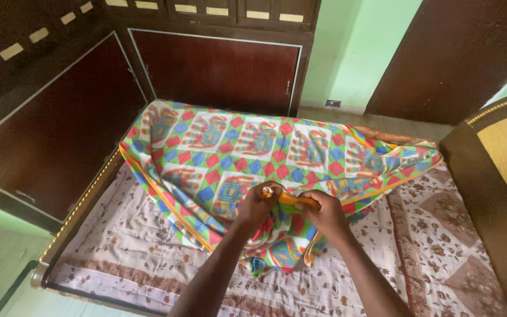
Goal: The person folds a patterned fabric sheet on a bed by gathering the edges and folding it into a smaller triangular shape.
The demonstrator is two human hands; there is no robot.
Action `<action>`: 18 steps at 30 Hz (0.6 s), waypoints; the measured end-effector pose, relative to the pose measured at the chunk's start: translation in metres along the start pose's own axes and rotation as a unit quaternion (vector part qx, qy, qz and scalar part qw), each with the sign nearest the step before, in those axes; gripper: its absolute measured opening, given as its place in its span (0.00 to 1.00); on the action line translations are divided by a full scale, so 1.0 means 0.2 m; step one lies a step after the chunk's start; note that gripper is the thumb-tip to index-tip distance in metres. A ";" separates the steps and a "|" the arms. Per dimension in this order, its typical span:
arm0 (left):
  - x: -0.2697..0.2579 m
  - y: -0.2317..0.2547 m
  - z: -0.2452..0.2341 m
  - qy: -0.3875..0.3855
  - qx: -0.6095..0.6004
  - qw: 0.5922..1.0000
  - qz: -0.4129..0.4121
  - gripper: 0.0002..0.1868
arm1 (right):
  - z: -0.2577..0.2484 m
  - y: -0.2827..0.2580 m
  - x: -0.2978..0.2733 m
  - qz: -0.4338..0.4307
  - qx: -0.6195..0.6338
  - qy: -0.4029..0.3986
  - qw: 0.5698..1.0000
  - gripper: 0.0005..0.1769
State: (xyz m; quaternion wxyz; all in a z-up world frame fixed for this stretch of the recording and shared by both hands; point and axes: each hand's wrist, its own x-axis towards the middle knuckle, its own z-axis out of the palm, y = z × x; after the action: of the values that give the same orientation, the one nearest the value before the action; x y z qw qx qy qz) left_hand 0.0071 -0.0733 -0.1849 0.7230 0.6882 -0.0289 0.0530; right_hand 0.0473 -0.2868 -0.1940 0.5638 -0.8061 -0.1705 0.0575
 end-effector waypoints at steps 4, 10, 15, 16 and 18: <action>-0.01 0.05 0.03 0.000 -0.015 1.000 -0.002 0.17 | 0.00 0.06 0.01 -0.084 -0.098 0.033 0.991 0.12; -0.06 0.14 0.13 0.023 0.165 0.981 -0.097 0.21 | 0.00 -0.01 -0.02 -0.138 -0.098 0.104 0.980 0.08; -0.09 0.13 0.14 0.030 0.236 0.968 0.078 0.15 | -0.05 0.01 -0.02 -0.180 -0.087 0.073 0.977 0.11; -0.09 0.11 0.14 0.026 0.251 0.962 0.103 0.15 | -0.05 0.03 -0.02 -0.181 -0.079 0.071 0.978 0.11; -0.09 0.09 0.16 0.042 0.258 0.961 0.093 0.14 | -0.05 0.06 -0.03 -0.184 -0.064 0.068 0.978 0.10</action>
State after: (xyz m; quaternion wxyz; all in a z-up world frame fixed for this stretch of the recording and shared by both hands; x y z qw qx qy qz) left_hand -0.0117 -0.1059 -0.1669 0.5131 0.8429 -0.0482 0.1544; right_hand 0.0473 -0.3018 -0.2012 0.5221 -0.7973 -0.2807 -0.1137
